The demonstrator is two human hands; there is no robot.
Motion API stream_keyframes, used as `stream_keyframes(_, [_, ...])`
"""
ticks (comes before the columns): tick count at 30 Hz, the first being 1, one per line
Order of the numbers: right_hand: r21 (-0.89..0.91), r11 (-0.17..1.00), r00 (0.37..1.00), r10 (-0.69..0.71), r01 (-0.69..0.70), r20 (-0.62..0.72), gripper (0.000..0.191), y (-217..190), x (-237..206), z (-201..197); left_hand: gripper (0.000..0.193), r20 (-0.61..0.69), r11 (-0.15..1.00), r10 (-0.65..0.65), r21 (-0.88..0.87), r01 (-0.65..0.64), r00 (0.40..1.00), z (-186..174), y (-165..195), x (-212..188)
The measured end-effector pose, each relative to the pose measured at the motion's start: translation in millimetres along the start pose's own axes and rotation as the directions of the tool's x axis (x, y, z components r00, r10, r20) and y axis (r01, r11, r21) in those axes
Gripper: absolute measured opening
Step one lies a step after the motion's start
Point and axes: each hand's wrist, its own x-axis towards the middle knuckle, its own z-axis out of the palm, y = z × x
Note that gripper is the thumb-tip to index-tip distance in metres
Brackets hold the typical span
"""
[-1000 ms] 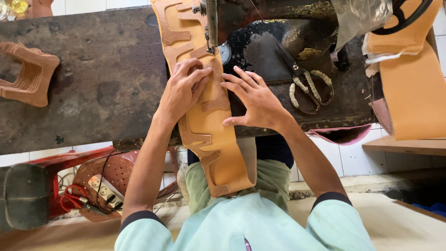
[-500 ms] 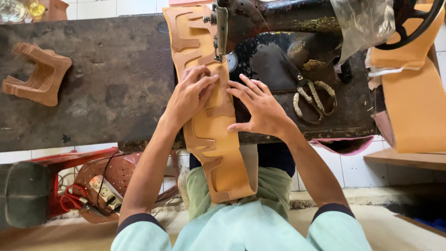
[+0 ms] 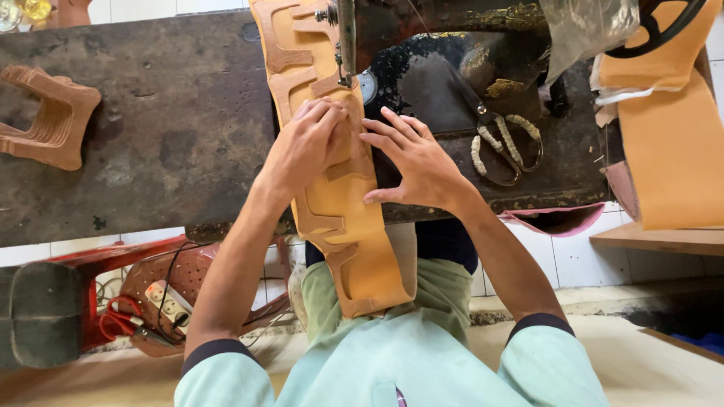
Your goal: The person sews tan leather sandal straps and soles together on a treadle sewing machine, guiding the layered leather pieces under the needle and repositioning them to stitch along the edges. After finishing a piece, the person walks to a wooden door, opens it, and returns to the machine to continue sewing.
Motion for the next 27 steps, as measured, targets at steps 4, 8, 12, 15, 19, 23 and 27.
stream_keyframes(4, [0.009, 1.0, 1.0, 0.01, -0.01, 0.013, 0.094, 1.4, 2.4, 0.9, 0.025, -0.118, 0.989, -0.141, 0.024, 0.145, 0.983, 22.1, 23.9, 8.7])
stream_keyframes(8, [0.097, 0.995, 0.999, 0.013, -0.009, -0.04, 0.083, 7.3, -4.5, -5.6, 0.04, -0.253, 0.968, -0.09, 0.204, 0.144, 0.963, 39.6, 34.3, 8.6])
stream_keyframes(12, [0.07, 0.991, 0.95, 0.129, -0.114, -0.284, 0.039, 31.6, -30.0, -57.3, 0.044, -0.173, 0.987, -0.152, 0.019, 0.158, 0.973, 36.2, 12.7, 8.1])
stream_keyframes(15, [-0.078, 0.983, 0.706, 0.062, -0.164, -0.706, 0.026, 82.1, -44.6, -128.1, 0.043, -0.156, 0.991, -0.129, -0.045, 0.124, 0.979, 34.6, -2.4, 13.4])
stream_keyframes(19, [-0.24, 0.829, 0.573, 0.114, -0.505, -0.812, 0.016, 162.6, -48.4, -185.9, 0.042, -0.177, 0.997, -0.063, -0.062, 0.053, 0.982, 34.2, -11.7, 17.8])
stream_keyframes(23, [-0.269, 0.828, 0.687, 0.178, -0.491, -0.705, 0.01, 189.6, -58.2, -187.1, 0.04, -0.144, 0.996, -0.079, -0.057, 0.072, 0.986, 33.3, -12.6, 15.5])
stream_keyframes(27, [-0.251, 0.817, 0.631, 0.168, -0.519, -0.758, 0.01, 173.0, -61.7, -172.6, 0.04, -0.147, 0.995, -0.087, -0.059, 0.079, 0.985, 31.8, -10.2, 14.5])
